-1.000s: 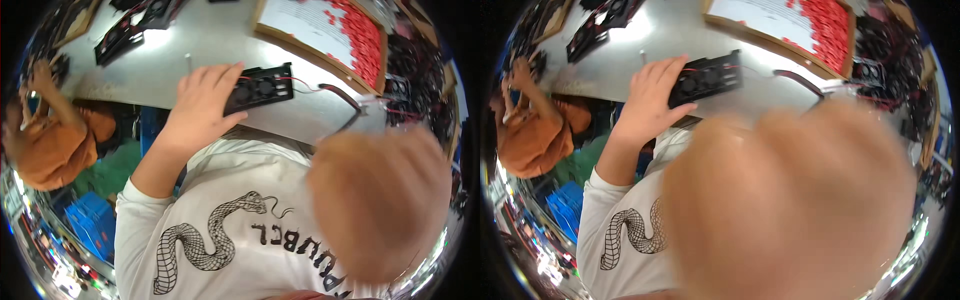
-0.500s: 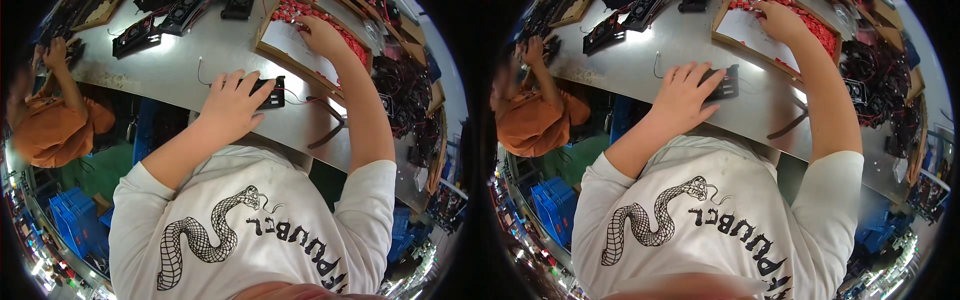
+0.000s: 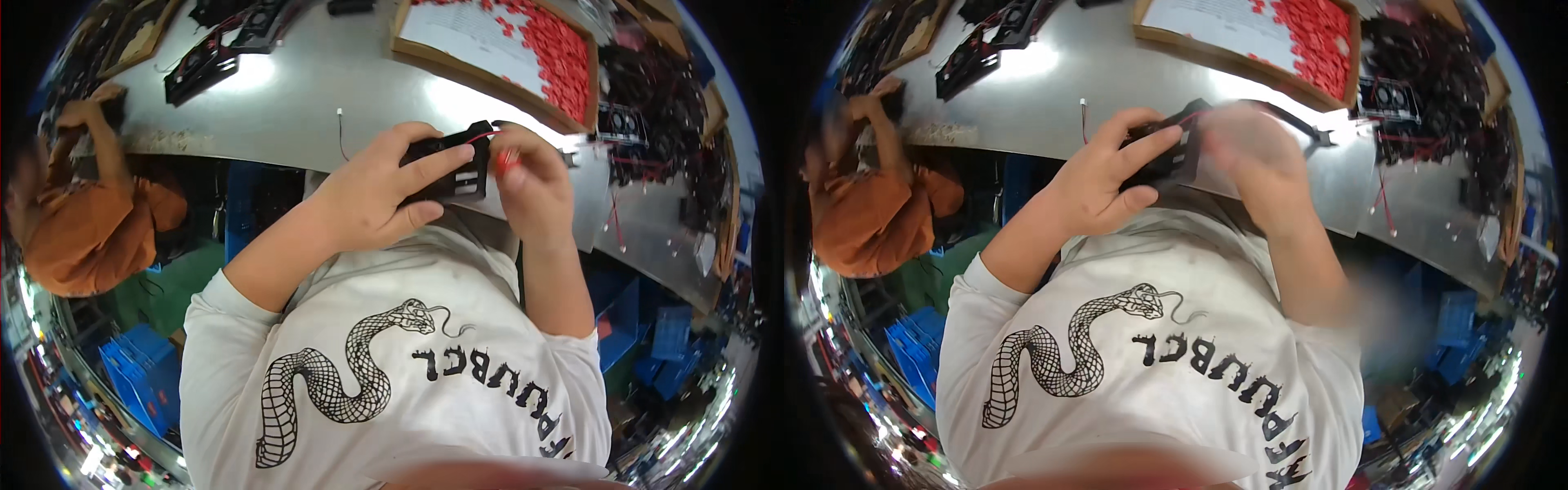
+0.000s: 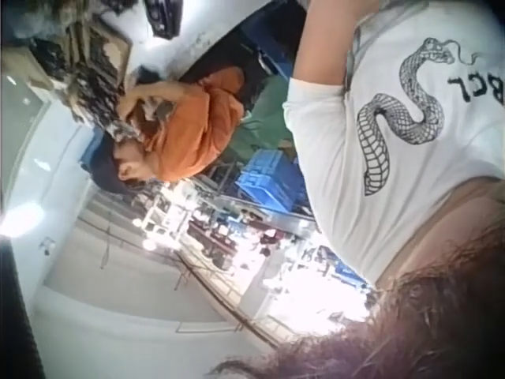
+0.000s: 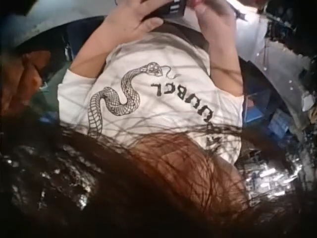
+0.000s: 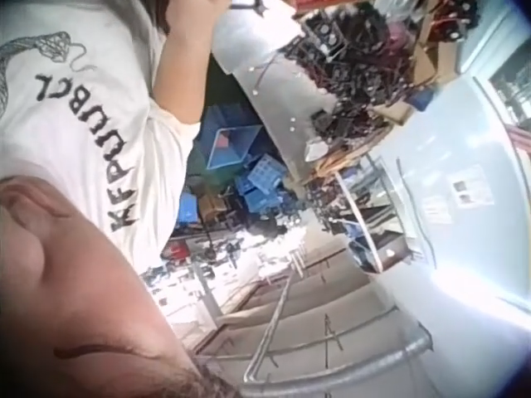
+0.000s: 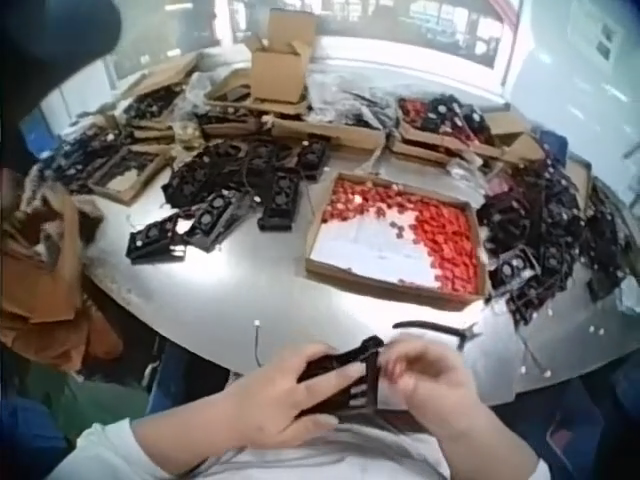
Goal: The recorder is assembling electrical components by inserting wires into black housings and using crimping pliers to secure them.
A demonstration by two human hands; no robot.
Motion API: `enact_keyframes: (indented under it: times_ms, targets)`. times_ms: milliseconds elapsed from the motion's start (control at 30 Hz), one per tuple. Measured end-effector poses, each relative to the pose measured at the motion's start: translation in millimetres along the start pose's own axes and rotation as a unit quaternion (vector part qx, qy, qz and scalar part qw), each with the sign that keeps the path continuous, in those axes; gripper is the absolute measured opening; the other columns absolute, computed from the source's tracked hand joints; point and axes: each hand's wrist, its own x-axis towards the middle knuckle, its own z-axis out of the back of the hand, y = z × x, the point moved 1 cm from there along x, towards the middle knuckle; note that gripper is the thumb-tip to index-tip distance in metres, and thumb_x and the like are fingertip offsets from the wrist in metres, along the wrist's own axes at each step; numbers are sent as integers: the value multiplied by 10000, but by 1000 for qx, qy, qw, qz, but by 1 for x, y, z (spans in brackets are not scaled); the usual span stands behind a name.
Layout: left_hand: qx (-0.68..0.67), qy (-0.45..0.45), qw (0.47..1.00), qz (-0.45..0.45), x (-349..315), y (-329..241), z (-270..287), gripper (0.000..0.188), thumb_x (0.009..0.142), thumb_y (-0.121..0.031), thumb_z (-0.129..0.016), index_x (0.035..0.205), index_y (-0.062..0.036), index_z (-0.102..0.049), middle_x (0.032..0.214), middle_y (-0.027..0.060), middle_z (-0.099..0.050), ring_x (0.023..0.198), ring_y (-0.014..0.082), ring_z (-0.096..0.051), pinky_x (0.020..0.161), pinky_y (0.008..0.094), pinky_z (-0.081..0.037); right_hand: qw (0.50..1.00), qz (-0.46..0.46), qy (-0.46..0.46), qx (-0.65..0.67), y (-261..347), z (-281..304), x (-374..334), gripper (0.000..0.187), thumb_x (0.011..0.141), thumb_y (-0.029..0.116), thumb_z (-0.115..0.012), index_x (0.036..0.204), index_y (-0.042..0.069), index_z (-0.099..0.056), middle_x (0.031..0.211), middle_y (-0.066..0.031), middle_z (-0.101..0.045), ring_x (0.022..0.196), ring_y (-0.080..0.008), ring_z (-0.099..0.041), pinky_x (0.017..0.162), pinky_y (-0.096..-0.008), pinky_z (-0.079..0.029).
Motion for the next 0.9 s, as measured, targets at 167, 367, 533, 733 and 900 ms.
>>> enact_keyframes:
  times_ms: [167,367,533,733,900]
  targets:
    - [36,67,997,-23,5,-19,-1,669,821,-334,-760,1440,-177,-564,1308,202,-534,1130,410,-543,1009,483,-463,997,-59,-25,-30,18,-17,25,284,917,89,-654,1183,-8,-663,1081,-75,-671,994,-143,-603,885,-257,-465]
    - [98,7,995,-11,1,-18,-5,824,610,-157,-831,1391,-149,-568,1275,143,-547,1100,359,-556,976,454,-486,975,-21,-223,-9,-4,2,34,221,942,27,-622,1156,-10,-666,1056,-24,-671,795,-47,-525,688,-195,-409]
    - [148,-71,986,41,-9,-2,1,811,592,-123,-822,1356,-91,-551,1289,136,-546,1101,360,-559,977,451,-483,930,-39,13,-364,-17,1,5,270,945,4,-634,1214,-15,-648,1079,-38,-644,936,-131,-615,842,-253,-488]
    - [162,-44,986,15,1,7,-6,837,590,-146,-832,1368,-96,-527,1283,134,-560,1100,366,-578,982,450,-486,951,41,55,-301,-33,19,9,351,887,-69,-648,1223,4,-577,1136,-85,-622,1050,-155,-600,919,-316,-510]
    - [137,-50,989,29,10,14,-6,821,620,-243,-876,1349,-73,-539,1225,121,-594,1081,356,-592,956,451,-488,986,-5,-7,-169,-36,8,1,431,833,-120,-683,1138,71,-445,1092,-98,-622,1036,-154,-597,918,-317,-516]
